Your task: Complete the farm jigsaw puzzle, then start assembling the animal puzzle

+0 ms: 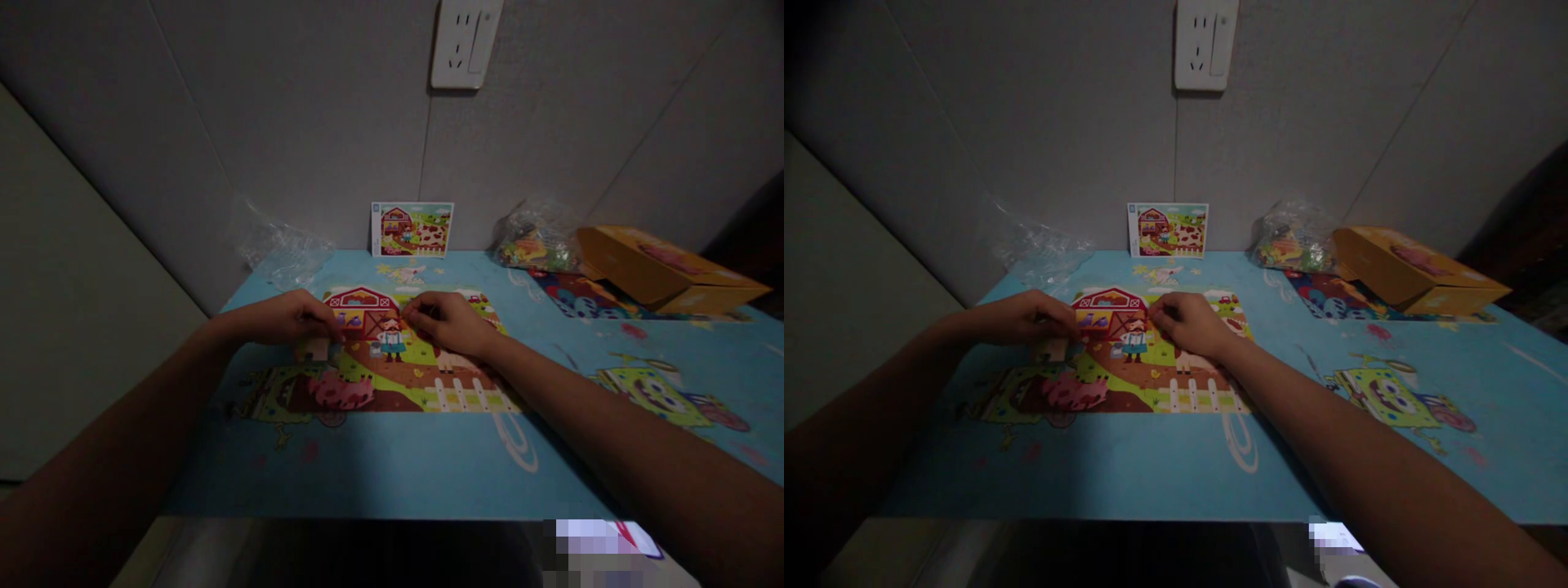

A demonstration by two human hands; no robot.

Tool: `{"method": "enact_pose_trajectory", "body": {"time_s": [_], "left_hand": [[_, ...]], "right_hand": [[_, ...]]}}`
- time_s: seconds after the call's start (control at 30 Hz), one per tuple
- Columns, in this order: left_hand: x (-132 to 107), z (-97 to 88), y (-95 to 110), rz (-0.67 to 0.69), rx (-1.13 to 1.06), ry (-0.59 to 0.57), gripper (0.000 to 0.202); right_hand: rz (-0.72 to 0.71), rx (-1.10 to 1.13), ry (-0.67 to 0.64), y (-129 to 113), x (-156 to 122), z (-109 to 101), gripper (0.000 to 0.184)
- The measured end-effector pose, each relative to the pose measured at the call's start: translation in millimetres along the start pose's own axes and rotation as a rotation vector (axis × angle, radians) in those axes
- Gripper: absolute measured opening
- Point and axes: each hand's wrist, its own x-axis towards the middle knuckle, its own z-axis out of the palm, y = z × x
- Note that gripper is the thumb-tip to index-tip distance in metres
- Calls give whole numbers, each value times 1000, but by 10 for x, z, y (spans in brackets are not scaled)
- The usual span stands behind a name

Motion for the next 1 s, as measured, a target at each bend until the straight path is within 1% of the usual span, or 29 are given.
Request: {"method": "enact_pose_trajectory", "body": {"time_s": [0.07,0.1,0.23,0.3,0.4,0.5,0.67,0.73,0.83,0.93,1.0], "left_hand": [[19,33,-3,19,18,-31,26],[27,45,-2,2,29,-28,25],[31,52,21,-143,73,32,31],[21,43,34,-171,77,35,29],[9,34,49,-163,81,18,25],[8,22,55,-152,67,32,24],[-7,3,71,-153,-8,69,30],[-26,6,98,-172,-45,56,36],[-60,7,140,-200,-27,-5,46],[-85,-16,140,-256,14,-74,45],[-99,-42,114,-280,20,-87,42]], "right_hand": [[-2,-3,9,6,1,2,26],[-3,-6,13,6,1,1,26],[1,-15,9,-9,-1,-10,26],[9,-8,3,-14,-2,-14,25],[13,-1,-2,-11,-5,-13,25],[5,-4,9,-4,-8,-10,25],[-2,14,-1,3,-8,-6,28],[-5,22,-4,12,-5,-2,28],[-15,18,1,23,1,2,28],[-17,7,7,18,2,-2,27],[-18,7,9,10,0,-5,26]]}}
